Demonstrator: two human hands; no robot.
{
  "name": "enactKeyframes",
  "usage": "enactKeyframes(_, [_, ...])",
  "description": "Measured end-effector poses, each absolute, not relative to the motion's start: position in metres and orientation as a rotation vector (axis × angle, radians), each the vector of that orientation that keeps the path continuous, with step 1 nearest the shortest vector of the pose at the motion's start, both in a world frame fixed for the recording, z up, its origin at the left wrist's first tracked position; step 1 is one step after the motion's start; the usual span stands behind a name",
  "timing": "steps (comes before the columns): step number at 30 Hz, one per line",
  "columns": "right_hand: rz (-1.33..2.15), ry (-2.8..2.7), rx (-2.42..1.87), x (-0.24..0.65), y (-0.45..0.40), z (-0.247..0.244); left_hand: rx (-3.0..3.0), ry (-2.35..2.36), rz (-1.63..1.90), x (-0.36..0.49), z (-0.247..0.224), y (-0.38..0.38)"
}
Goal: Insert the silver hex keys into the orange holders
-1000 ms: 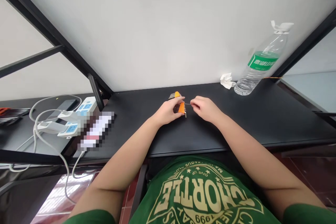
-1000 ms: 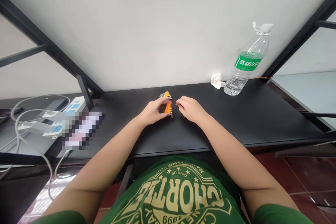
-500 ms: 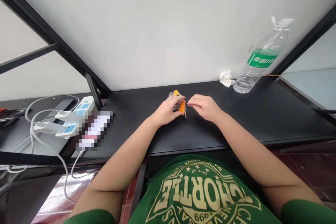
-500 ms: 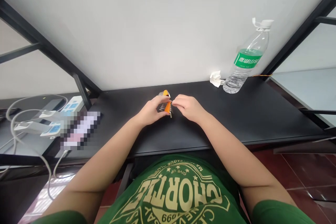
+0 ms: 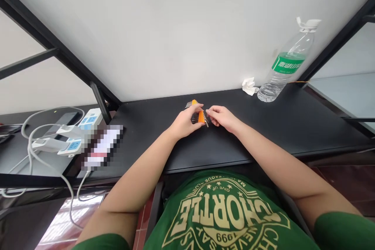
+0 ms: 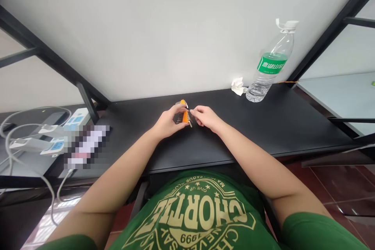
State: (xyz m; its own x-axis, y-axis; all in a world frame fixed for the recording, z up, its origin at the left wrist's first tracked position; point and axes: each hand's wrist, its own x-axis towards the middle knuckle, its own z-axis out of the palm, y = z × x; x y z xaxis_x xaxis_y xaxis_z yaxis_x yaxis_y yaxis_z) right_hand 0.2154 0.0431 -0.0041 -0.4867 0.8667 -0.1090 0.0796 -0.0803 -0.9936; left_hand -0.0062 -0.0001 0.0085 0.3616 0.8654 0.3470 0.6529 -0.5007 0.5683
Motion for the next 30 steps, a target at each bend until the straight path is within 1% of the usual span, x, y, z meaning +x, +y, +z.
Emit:
enactKeyframes(2, [1.435, -1.756, -1.103, 0.216, 0.041, -0.004, 2.299, 1.413, 0.837, -0.012, 0.007, 0.004])
enactKeyframes(4, [1.336, -1.904, -1.120, 0.217, 0.037, -0.005, 2.299, 1.467, 0.793, -0.016, 0.005, 0.007])
enactKeyframes(10, [0.970, -2.191, -1.142, 0.207, 0.028, -0.014, 2.384, 1.438, 0.744, -0.014, -0.005, 0.010])
enactKeyframes(18, [0.861, -2.134, -1.261, 0.205, 0.032, -0.012, 2.465, 1.561, 0.588, -0.011, -0.006, 0.011])
enactKeyframes(24, [0.708, -2.273, -1.380, 0.224, 0.047, -0.011, 2.441, 1.664, 0.598, -0.020, -0.002, 0.013])
enactKeyframes(27, [0.613, -2.304, -1.361, 0.225, 0.048, -0.013, 2.432, 1.687, 0.609, -0.021, 0.000, 0.013])
enactKeyframes(30, [0.606, -2.245, -1.223, 0.218, 0.044, -0.013, 2.449, 1.625, 0.650, -0.019, 0.001, 0.010])
